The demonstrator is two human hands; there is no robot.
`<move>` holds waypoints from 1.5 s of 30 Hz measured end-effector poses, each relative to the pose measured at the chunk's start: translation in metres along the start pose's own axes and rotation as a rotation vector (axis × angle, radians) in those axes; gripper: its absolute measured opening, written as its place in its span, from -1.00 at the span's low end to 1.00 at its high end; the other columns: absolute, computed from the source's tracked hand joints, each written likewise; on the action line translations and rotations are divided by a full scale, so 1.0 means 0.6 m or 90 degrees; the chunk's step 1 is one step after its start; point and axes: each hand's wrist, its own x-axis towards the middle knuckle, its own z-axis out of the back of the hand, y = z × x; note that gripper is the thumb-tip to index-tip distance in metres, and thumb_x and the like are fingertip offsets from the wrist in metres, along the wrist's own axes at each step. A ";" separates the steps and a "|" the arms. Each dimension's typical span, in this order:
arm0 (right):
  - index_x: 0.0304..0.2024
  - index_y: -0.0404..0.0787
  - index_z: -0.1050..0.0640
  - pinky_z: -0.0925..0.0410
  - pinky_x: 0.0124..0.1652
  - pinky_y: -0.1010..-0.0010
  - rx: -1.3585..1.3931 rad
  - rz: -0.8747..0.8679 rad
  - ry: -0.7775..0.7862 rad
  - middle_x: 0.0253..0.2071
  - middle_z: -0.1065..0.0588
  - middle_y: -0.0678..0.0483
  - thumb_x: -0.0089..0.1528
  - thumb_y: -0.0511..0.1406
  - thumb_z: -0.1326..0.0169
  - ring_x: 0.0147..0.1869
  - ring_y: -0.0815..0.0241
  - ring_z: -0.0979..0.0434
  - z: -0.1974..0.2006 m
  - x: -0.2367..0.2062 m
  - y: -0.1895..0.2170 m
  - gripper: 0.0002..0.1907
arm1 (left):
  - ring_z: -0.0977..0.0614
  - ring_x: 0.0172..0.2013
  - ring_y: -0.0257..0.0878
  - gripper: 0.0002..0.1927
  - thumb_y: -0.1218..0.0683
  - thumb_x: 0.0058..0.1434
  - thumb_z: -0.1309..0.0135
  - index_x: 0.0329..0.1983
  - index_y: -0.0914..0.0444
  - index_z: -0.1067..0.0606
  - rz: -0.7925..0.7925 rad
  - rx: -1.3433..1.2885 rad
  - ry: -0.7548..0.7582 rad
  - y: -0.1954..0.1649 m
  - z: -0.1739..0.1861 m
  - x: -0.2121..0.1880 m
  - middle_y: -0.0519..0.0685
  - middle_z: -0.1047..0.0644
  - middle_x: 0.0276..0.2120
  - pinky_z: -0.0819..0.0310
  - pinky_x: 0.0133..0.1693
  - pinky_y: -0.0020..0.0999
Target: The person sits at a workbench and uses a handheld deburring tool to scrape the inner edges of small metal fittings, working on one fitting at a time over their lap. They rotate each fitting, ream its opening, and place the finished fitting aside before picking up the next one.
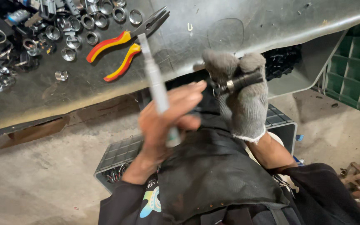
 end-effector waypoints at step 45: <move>0.08 -0.33 -0.42 -0.32 -0.16 0.36 0.036 -0.103 0.321 -0.17 -0.35 0.06 0.40 -0.17 -0.13 -0.20 0.24 -0.33 -0.063 0.087 0.062 -0.62 | -0.60 -0.15 -0.03 -0.38 0.34 0.32 0.10 0.43 0.34 -0.05 0.125 -0.018 -0.020 0.030 0.012 -0.009 0.09 -0.49 -0.08 -0.50 -0.04 -0.23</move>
